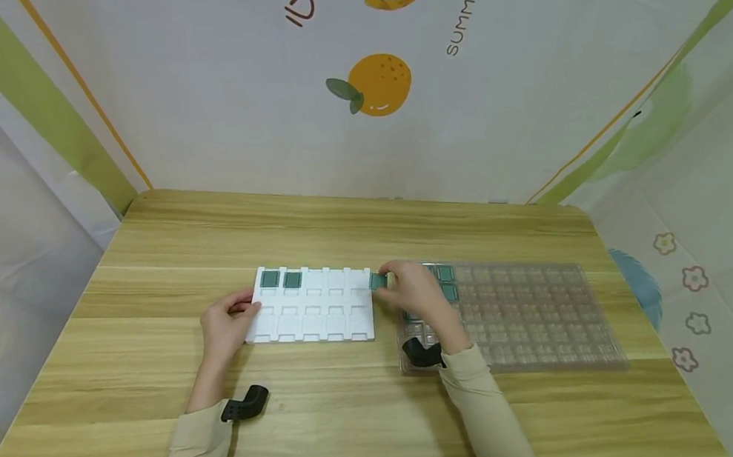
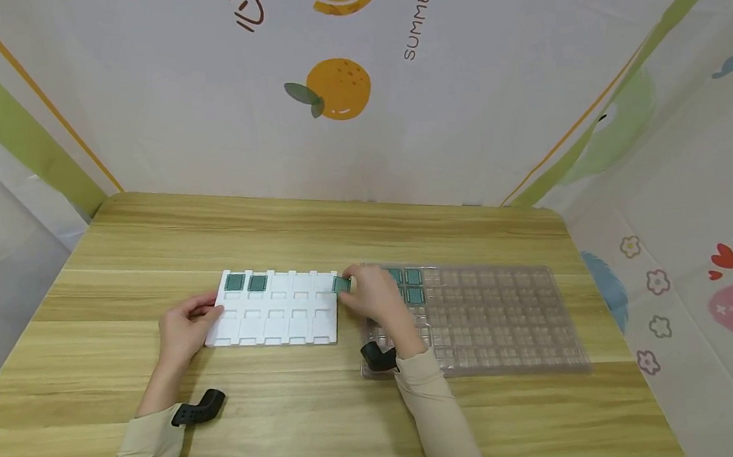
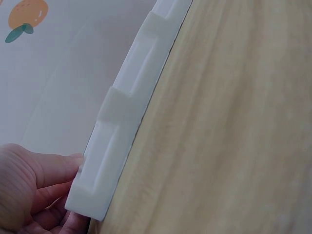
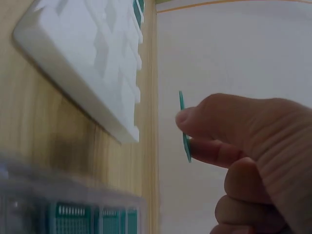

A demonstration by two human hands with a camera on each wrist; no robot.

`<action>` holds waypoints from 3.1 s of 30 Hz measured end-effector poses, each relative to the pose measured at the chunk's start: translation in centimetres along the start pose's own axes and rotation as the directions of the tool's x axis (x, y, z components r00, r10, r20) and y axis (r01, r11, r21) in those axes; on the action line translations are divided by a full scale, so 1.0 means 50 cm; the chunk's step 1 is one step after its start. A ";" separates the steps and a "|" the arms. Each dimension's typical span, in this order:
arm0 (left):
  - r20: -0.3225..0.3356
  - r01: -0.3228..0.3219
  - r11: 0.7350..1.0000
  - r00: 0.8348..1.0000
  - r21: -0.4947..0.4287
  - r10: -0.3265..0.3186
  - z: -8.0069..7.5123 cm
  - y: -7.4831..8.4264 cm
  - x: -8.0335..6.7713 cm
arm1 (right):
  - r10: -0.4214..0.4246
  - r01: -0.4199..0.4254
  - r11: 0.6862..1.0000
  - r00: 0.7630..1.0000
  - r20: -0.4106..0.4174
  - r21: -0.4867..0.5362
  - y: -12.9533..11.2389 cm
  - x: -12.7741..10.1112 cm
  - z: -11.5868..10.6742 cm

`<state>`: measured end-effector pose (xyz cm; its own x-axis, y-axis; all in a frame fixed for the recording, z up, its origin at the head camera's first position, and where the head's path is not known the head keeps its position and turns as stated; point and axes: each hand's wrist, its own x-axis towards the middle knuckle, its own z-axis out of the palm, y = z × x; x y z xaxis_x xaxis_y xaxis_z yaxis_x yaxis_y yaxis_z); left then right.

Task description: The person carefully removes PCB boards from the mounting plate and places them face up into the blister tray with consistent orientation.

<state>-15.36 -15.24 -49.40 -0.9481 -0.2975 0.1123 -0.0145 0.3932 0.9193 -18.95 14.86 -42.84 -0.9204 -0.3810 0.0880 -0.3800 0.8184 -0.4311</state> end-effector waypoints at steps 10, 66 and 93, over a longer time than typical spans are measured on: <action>0.006 0.017 1.000 1.000 0.001 -0.017 0.000 -0.003 0.002 | 0.013 -0.013 1.000 1.000 0.007 -0.002 0.048 -0.029 -0.020; 0.007 -0.010 1.000 1.000 0.011 0.010 0.000 -0.002 0.001 | 0.118 -0.112 0.992 0.988 0.095 -0.063 0.143 -0.118 -0.030; 0.006 0.009 1.000 1.000 0.008 -0.009 0.001 0.000 0.001 | -0.006 0.005 1.000 1.000 0.029 0.008 0.102 -0.063 -0.025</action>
<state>-15.44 -15.22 -49.41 -0.9498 -0.2956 0.1021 -0.0253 0.3979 0.9171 -18.10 20.78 -44.21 -0.9152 -0.3978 0.0644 -0.3842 0.8130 -0.4375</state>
